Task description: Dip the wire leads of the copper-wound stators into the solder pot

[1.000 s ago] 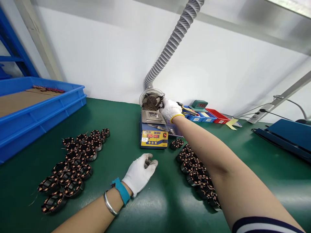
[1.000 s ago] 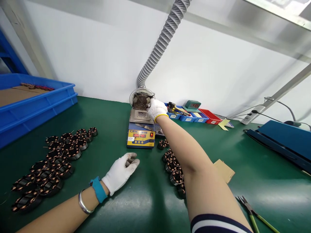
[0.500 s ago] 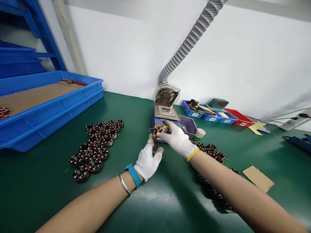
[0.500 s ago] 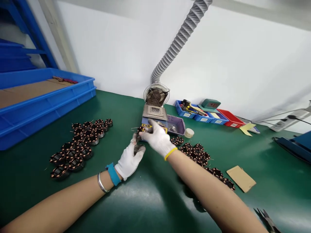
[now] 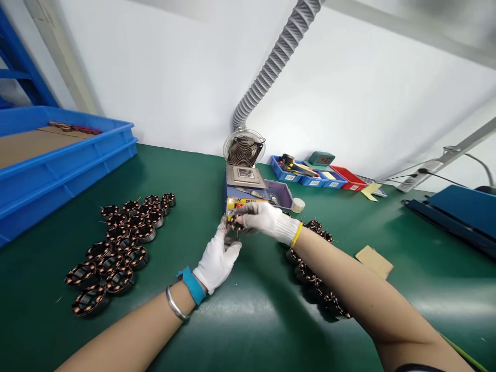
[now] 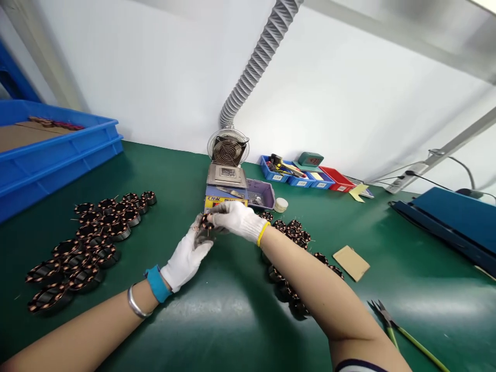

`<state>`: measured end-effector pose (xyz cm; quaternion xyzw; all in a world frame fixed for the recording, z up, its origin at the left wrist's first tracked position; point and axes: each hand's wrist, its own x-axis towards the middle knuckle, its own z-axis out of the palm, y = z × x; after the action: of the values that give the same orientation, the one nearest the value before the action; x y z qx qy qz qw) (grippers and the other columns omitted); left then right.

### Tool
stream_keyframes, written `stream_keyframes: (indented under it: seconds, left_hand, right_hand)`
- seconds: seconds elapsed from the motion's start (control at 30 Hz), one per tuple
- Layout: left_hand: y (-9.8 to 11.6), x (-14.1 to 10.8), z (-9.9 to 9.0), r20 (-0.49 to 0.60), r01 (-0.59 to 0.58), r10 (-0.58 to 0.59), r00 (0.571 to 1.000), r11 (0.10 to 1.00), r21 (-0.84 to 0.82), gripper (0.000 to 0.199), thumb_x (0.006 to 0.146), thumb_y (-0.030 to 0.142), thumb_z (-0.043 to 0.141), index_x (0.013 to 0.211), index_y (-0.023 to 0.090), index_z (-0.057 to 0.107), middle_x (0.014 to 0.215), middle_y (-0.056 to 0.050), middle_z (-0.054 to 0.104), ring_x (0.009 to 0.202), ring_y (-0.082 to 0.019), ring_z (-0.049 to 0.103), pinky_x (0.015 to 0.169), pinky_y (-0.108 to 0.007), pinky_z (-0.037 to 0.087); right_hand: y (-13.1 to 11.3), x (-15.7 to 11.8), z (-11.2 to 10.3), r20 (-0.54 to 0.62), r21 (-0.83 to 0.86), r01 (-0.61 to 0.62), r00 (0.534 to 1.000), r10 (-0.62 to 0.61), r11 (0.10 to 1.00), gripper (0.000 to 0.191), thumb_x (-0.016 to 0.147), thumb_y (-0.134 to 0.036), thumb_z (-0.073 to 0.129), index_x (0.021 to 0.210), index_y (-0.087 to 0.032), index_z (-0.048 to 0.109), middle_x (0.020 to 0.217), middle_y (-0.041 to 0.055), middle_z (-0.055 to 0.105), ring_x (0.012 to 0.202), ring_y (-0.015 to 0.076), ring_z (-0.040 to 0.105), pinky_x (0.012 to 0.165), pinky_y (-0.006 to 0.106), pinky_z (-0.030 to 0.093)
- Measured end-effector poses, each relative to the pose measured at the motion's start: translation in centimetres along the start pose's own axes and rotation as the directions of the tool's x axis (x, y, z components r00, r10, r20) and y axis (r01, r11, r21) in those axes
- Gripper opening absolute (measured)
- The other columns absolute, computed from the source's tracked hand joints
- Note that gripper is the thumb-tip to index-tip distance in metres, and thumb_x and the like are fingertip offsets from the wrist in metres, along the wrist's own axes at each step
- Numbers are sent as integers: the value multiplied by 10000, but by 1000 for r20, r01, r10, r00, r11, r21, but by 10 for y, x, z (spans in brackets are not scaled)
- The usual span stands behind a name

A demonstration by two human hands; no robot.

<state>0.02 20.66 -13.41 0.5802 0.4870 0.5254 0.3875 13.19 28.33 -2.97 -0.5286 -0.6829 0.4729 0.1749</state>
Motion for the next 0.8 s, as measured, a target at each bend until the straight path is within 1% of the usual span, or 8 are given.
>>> stream_keyframes:
  seconds: [0.03, 0.1, 0.2, 0.27, 0.33, 0.43, 0.53, 0.8]
  left_hand:
    - [2, 0, 1, 10, 81, -81, 997, 997, 2, 771, 789, 260, 540, 1476, 142, 209, 1370, -148, 519, 1048, -219, 619, 901, -357, 511]
    - [5, 0, 3, 23, 180, -180, 983, 983, 22, 835, 756, 227, 568, 1487, 153, 172, 1370, -149, 518, 923, -190, 639, 794, -327, 540]
    - [9, 0, 4, 27, 198, -200, 979, 979, 55, 801, 749, 230, 587, 1470, 174, 244, 1350, -132, 538, 896, -176, 626, 777, -314, 535]
    - [11, 0, 3, 35, 204, -207, 978, 976, 75, 771, 755, 244, 587, 1457, 176, 277, 1320, -124, 560, 877, -170, 623, 788, -319, 531]
    - [11, 0, 3, 47, 207, -212, 976, 974, 96, 748, 763, 255, 578, 1449, 176, 291, 1297, -114, 574, 863, -165, 620, 799, -322, 527]
    - [10, 0, 3, 60, 200, -208, 976, 973, 119, 718, 765, 258, 572, 1434, 186, 322, 1266, -100, 594, 852, -162, 620, 810, -323, 520]
    - [9, 0, 3, 62, 195, -202, 977, 974, 115, 703, 763, 259, 572, 1423, 185, 342, 1244, -99, 607, 846, -161, 623, 807, -320, 519]
    - [7, 0, 3, 74, 205, -215, 974, 971, 124, 693, 769, 277, 571, 1419, 179, 354, 1209, -90, 621, 861, -161, 618, 825, -315, 506]
  right_hand:
    - [-4, 6, -7, -90, -6, 6, 996, -6, 1000, 272, 777, -277, 655, 1029, -178, 675, 804, 35, 705, 711, 178, 674, 679, 298, 571]
    - [-12, 22, -25, -277, -47, 41, 959, -52, 998, 383, 760, -281, 670, 1130, -187, 645, 897, 33, 710, 784, 175, 675, 750, 304, 563]
    - [-23, 48, -56, -475, -232, 84, 859, -188, 969, 397, 748, -310, 675, 1131, -206, 655, 973, 22, 705, 893, 176, 660, 856, 308, 516]
    - [-28, 65, -71, -557, -369, 41, 790, -256, 929, 374, 750, -341, 663, 1093, -195, 676, 960, 31, 707, 927, 195, 651, 872, 317, 497]
    - [-28, 79, -79, -593, -426, -19, 761, -263, 904, 394, 748, -360, 657, 1101, -186, 673, 985, 44, 704, 960, 214, 641, 871, 314, 488]
    - [-23, 94, -81, -609, -452, -54, 748, -263, 890, 404, 749, -361, 640, 1119, -200, 656, 1039, 45, 693, 996, 222, 629, 876, 307, 482]
    - [-16, 102, -77, -605, -466, -84, 757, -248, 881, 381, 742, -361, 633, 1095, -223, 659, 1045, 35, 690, 1006, 227, 624, 885, 315, 479]
    - [-12, 105, -74, -575, -528, -117, 779, -252, 841, 381, 741, -389, 624, 1088, -240, 665, 1038, 38, 686, 1008, 233, 619, 863, 319, 484]
